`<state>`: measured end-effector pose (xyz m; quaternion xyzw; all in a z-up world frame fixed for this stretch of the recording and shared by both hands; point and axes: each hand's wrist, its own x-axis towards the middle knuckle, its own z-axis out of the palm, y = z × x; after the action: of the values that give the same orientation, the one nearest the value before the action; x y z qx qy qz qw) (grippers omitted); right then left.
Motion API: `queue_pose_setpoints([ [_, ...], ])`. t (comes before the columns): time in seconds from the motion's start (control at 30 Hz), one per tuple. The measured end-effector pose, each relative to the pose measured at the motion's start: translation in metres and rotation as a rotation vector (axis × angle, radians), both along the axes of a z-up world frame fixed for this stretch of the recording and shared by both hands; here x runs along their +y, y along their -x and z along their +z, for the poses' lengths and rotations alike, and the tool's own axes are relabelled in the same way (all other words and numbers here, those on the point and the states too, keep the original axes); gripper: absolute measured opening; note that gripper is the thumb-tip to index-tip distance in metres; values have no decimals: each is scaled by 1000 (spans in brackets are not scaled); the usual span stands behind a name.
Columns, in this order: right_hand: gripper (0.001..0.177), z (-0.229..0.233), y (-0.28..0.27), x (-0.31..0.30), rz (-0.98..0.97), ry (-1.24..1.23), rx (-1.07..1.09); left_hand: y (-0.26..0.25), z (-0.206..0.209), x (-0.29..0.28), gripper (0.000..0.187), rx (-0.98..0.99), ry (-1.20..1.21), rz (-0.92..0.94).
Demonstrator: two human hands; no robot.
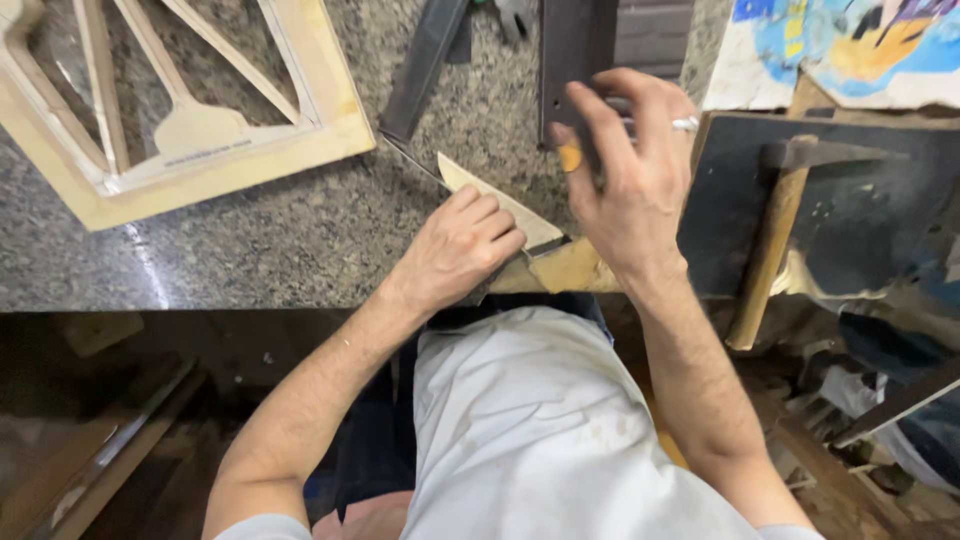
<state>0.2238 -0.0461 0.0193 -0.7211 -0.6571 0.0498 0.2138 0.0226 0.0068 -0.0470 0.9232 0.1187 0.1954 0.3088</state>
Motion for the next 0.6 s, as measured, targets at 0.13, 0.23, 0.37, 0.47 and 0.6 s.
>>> queue_pose_setpoints([
  [0.13, 35, -14, -15, -11, -168, 3, 34, 1, -3, 0, 6, -16, -9, 4],
  [0.23, 41, -17, -31, -22, -257, 11, 90, 2, -6, -1, 5, -59, 10, 16],
  [0.37, 49, -24, -25, -20, -275, -11, 160, 2, -7, 0, 5, -100, 43, 21],
  [0.47, 40, -28, -27, -19, -282, -50, 189, 6, -5, 0, 5, -121, 54, 32],
  [0.6, 14, -35, -74, -22, -469, -188, 241, -1, -5, 2, 9, -86, 38, -10],
])
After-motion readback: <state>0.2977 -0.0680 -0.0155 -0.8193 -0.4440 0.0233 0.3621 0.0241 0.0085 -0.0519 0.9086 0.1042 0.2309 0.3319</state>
